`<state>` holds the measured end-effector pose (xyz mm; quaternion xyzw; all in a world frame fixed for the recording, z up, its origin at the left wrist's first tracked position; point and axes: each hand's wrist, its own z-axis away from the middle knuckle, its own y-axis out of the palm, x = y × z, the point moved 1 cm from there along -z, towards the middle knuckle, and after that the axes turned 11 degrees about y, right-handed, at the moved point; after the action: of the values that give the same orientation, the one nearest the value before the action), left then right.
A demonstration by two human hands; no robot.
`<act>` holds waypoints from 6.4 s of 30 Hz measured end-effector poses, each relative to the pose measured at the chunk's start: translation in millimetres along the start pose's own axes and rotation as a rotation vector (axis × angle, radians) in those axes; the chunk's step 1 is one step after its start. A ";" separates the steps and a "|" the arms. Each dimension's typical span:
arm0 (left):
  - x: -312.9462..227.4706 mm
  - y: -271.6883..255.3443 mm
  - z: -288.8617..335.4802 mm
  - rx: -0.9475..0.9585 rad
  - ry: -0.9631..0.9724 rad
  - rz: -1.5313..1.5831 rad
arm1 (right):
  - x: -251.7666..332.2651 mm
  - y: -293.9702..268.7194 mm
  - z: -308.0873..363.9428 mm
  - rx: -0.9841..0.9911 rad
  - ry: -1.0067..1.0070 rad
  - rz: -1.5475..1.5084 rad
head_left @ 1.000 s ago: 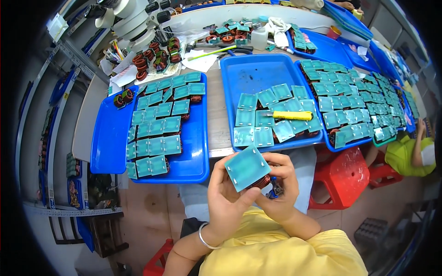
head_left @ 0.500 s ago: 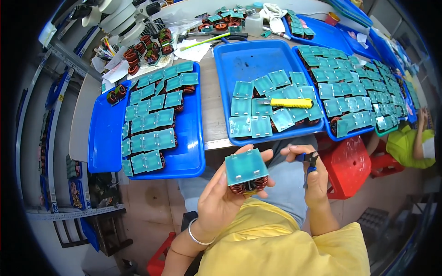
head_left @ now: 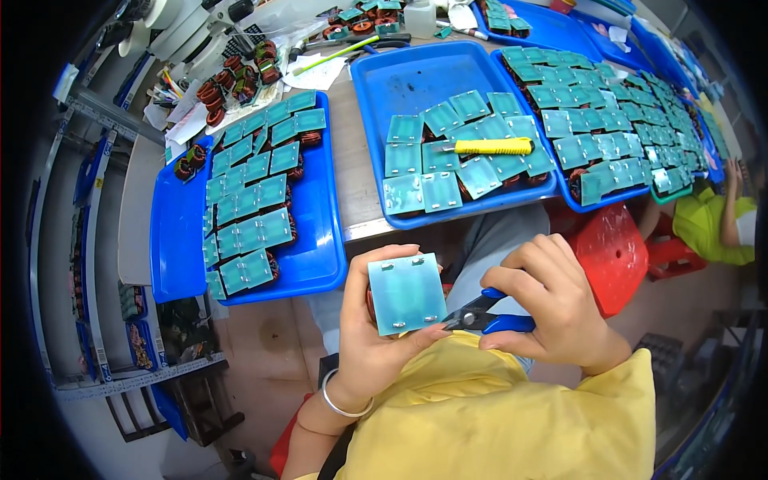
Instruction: Assembling and trimming electronic components at a workshop station.
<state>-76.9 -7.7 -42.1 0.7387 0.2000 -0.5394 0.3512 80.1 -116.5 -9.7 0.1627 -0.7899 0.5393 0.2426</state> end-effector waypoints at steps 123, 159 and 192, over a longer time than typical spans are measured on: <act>-3.3 10.2 -7.7 0.589 -0.049 -0.220 | -31.9 0.1 35.3 -0.097 0.100 -0.074; -7.3 11.6 -6.3 0.547 0.274 -0.485 | -13.9 -5.4 20.1 -0.041 0.078 0.085; 8.8 -6.6 -138.3 0.068 0.335 -0.818 | -90.9 57.9 73.2 0.486 0.402 -0.158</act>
<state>12.4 97.6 -28.6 0.6872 0.5121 -0.5131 0.0473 110.3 -163.9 -127.3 0.1669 -0.5591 0.7129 0.3889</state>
